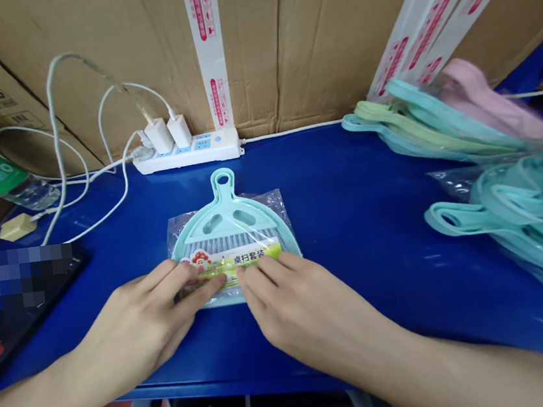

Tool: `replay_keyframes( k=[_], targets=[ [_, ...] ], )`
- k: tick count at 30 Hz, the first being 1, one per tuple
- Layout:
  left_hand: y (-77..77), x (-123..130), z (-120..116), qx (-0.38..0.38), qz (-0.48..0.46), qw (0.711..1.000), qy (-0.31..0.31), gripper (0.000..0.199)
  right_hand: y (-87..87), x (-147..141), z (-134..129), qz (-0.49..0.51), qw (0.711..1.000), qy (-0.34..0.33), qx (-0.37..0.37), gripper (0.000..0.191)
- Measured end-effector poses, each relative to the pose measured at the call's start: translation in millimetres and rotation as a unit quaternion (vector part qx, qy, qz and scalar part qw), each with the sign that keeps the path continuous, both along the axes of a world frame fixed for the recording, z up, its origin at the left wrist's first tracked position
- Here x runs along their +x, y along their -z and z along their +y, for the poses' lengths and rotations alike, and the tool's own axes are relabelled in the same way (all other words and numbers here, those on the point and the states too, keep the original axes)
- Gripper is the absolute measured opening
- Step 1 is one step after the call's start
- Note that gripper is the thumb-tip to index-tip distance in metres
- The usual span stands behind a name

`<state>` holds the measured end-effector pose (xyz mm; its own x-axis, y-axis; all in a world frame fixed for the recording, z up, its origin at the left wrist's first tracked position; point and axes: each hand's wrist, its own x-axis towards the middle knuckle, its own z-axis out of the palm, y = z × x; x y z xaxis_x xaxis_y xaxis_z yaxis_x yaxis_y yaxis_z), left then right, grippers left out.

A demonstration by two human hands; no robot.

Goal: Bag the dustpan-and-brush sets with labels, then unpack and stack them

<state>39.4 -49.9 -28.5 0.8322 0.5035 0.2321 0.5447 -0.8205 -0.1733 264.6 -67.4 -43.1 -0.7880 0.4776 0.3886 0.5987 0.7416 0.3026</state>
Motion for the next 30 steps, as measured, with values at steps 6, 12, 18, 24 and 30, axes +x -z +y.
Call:
replay_keyframes(
  k=[6,12,18,24,30],
  targets=[
    [0.3,2.4,2.1,-0.012,-0.019,1.000,0.011,0.028,4.4,-0.4,0.4,0.014,0.999,0.030,-0.028,0.035],
    [1.2,1.1,3.4,-0.046,-0.002,0.999,0.006,0.042,3.5,2.5,1.5,0.038,0.997,0.049,-0.054,0.028],
    [4.1,2.7,3.5,-0.038,0.031,0.999,-0.012,0.045,3.8,0.2,-1.2,0.047,0.996,0.053,-0.049,0.032],
    [6.0,4.5,2.1,0.015,0.076,0.997,-0.009,0.052,6.4,-2.4,-0.3,0.041,0.998,0.039,-0.026,0.033],
    [-0.1,3.4,4.5,0.030,0.082,0.996,-0.004,0.048,0.7,-0.3,2.6,0.045,0.997,0.057,-0.039,0.033]
  ],
)
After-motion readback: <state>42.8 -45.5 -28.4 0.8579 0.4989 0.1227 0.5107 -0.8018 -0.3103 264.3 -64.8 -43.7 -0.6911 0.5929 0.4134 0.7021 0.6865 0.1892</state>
